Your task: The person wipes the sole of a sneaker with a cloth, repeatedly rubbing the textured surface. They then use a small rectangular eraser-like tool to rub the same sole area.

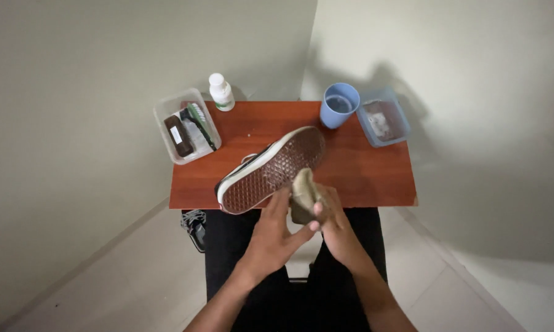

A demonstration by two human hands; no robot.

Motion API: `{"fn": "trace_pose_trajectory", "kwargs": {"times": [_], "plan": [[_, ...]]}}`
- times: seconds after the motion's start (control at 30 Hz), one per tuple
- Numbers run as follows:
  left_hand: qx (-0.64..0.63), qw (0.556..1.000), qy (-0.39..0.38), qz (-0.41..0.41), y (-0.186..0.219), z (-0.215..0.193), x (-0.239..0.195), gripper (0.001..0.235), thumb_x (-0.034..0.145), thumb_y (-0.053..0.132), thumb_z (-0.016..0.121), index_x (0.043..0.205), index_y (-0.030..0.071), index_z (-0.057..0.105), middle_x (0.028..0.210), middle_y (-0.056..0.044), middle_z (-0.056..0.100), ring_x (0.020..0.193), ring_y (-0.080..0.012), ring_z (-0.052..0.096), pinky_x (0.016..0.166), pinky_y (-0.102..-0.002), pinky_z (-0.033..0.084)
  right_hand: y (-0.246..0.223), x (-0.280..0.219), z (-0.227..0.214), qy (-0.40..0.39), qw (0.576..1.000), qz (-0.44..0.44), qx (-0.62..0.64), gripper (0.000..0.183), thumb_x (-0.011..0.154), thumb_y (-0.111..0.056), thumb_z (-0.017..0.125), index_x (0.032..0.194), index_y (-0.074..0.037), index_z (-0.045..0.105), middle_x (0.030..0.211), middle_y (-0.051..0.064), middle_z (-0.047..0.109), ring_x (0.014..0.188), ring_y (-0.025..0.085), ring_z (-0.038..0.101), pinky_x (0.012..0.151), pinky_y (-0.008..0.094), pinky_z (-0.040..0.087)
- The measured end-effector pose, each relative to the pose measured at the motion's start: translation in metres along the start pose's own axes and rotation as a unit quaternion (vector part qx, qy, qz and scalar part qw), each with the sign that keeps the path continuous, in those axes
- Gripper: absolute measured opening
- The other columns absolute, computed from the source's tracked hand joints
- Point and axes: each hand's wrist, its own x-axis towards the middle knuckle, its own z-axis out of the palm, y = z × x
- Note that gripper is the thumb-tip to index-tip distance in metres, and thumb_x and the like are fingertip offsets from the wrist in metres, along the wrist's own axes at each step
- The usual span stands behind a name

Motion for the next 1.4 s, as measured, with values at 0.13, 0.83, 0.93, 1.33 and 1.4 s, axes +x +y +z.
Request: {"fn": "trace_pose_trajectory", "kwargs": {"times": [0.13,0.83,0.93,1.33,1.4], "plan": [[-0.079,0.988,0.030,-0.127,-0.018,0.015,0.000,0.057,0.091,0.041,0.065,0.140,0.017,0.048,0.092,-0.002,0.069,0.051,-0.0123,0.066,0.053,-0.028,0.054,0.024,-0.011,-0.014,-0.047,0.996,-0.069,0.026,0.056,0.103,-0.048,0.042,0.138,-0.007,0.058,0.127,0.009,0.063,0.120,0.021,0.061,0.102,0.034,0.045],[0.095,0.983,0.037,0.151,-0.055,-0.022,-0.015,0.032,0.093,0.014,0.070,0.122,0.001,0.064,0.135,-0.023,0.064,0.128,-0.0397,0.061,0.110,-0.048,0.045,0.027,0.034,-0.025,0.115,0.987,0.110,-0.004,0.050,0.087,-0.035,0.068,0.129,-0.009,0.062,0.119,0.007,0.074,0.108,0.018,0.069,0.094,0.032,0.054],[0.431,0.871,0.189,0.139,-0.077,-0.037,0.015,0.078,0.065,0.044,0.091,0.128,0.004,0.068,0.132,-0.018,0.063,0.135,-0.0439,0.051,0.113,-0.062,0.036,0.017,0.072,-0.025,0.062,0.985,0.081,-0.137,0.067,0.092,-0.039,0.072,0.145,-0.003,0.054,0.141,0.025,0.058,0.134,0.040,0.055,0.112,0.055,0.041],[0.604,0.789,0.091,0.065,-0.133,-0.046,0.037,0.098,0.051,0.042,0.094,0.139,0.016,0.058,0.136,0.001,0.061,0.123,-0.0195,0.057,0.092,-0.045,0.047,0.036,0.151,0.001,-0.128,0.929,0.068,-0.340,0.043,0.085,-0.041,0.070,0.097,-0.001,0.072,0.090,0.022,0.076,0.096,0.041,0.073,0.078,0.052,0.055],[0.597,0.793,0.084,0.088,-0.140,-0.047,0.038,0.097,0.051,0.039,0.090,0.139,0.016,0.057,0.136,0.000,0.059,0.125,-0.0189,0.055,0.092,-0.045,0.046,0.052,0.158,0.012,-0.116,0.880,0.000,-0.460,0.046,0.089,-0.051,0.066,0.099,-0.006,0.068,0.089,0.019,0.075,0.091,0.040,0.074,0.076,0.053,0.056]]}}
